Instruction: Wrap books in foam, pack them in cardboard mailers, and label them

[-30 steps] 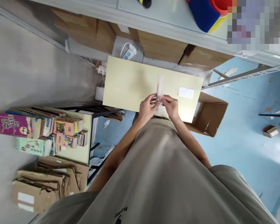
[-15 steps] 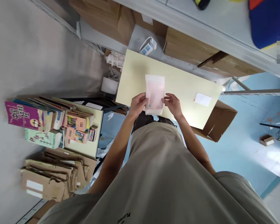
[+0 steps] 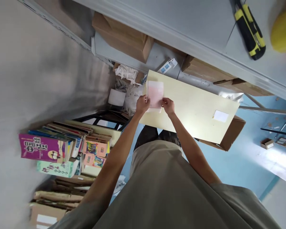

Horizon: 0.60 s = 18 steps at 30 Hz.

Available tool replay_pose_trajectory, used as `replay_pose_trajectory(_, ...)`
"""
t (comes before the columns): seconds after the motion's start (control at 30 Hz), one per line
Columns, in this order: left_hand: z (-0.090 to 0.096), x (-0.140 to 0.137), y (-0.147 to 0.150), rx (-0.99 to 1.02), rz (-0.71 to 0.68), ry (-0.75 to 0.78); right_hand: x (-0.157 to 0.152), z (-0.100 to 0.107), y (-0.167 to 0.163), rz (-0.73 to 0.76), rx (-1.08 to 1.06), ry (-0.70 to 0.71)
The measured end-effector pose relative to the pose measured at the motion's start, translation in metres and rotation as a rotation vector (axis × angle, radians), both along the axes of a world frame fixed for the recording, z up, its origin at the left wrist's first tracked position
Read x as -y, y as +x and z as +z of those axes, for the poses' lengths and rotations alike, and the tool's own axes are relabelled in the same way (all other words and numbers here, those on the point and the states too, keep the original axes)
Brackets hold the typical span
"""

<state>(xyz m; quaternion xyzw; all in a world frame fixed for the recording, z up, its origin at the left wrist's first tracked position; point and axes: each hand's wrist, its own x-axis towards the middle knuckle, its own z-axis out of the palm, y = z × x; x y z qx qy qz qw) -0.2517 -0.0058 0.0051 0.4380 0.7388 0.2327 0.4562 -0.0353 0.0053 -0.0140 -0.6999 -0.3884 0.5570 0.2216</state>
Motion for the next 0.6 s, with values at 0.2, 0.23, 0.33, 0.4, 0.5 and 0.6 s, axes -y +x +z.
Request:
replay_pose_trajectory(0.2,-0.037,-0.054,-0.007,-0.085,-0.069,-0.058,-0.029,-0.029,-0.02,-0.084,0.153,-0.033)
replay_pose_trajectory(0.23,-0.039,-0.057,-0.006,-0.061,-0.081,-0.072,-0.03,-0.03,-0.02,-0.089,0.164,-0.038)
replay_pose_trajectory(0.33,-0.037,-0.052,-0.008,0.034,-0.082,-0.085,-0.028,-0.026,-0.016,-0.078,0.186,-0.007)
replay_pose_trajectory(0.4,-0.031,-0.036,-0.012,0.099,-0.03,-0.055,-0.021,-0.019,-0.013,-0.049,0.206,0.022)
replay_pose_trajectory(0.5,-0.017,0.0,-0.021,0.167,0.059,-0.014,-0.006,-0.003,-0.011,0.007,0.205,0.031)
replay_pose_trajectory(0.6,-0.001,0.044,-0.027,0.223,0.139,-0.012,0.016,0.016,-0.013,0.072,0.167,0.036)
